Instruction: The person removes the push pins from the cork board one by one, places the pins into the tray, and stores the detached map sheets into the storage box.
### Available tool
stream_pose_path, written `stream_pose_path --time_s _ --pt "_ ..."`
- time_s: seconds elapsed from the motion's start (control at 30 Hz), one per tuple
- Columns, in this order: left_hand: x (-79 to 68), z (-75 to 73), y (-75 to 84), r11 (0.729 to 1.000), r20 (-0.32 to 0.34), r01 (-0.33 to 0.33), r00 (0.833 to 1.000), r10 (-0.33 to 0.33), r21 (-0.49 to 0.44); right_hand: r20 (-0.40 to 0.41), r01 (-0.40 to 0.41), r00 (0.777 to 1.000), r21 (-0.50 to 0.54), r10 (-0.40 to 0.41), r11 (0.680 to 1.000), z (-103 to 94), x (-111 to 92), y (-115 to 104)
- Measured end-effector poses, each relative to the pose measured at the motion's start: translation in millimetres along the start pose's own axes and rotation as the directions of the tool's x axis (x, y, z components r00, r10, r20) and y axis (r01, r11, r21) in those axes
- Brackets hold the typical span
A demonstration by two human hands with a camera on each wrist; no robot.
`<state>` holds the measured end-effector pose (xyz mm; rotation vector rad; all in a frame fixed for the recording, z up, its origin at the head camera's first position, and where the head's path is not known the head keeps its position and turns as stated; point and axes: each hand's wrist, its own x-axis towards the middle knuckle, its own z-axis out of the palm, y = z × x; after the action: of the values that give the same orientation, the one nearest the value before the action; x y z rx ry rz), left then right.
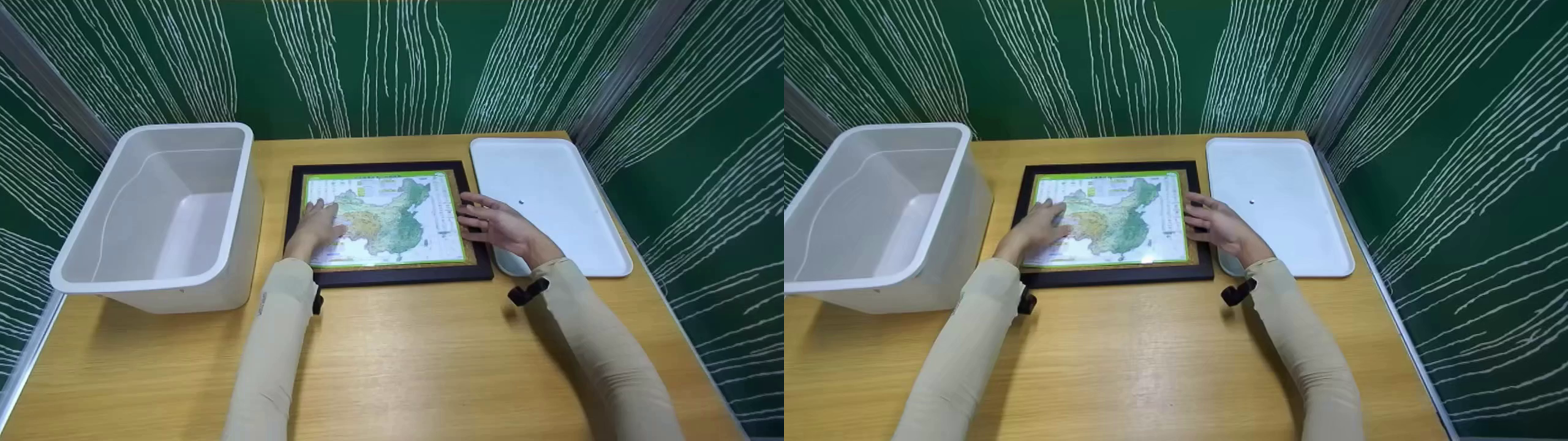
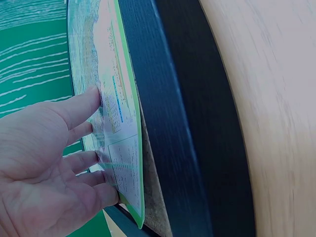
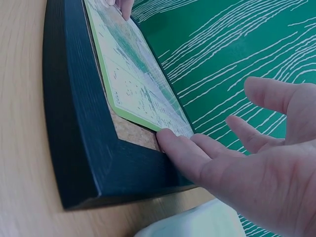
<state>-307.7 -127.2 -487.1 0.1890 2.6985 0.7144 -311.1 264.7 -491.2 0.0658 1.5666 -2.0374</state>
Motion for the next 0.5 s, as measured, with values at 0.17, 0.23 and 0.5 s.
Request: stream_pose_path --time_s 0.17,0.23,0.5 --pt "0.4 1.3 -0.9 1.0 -0.002 0.01 1.0 -0.01 -0.007 0.007 0.001 1.0 0.003 -0.001 1.0 0.3 0.5 0.9" --pt "0.9 1.7 -1.2 1.0 0.0 0.013 1.0 -0.013 -0.013 0.007 0.001 1.0 0.003 -0.001 1.0 0.4 0.4 0.9" --pt "1.8 1.2 -0.8 1.0 0.006 0.009 1.0 -0.009 -0.019 0.009 0.003 1.0 0.018 -0.003 1.0 -1.1 0.0 2.2"
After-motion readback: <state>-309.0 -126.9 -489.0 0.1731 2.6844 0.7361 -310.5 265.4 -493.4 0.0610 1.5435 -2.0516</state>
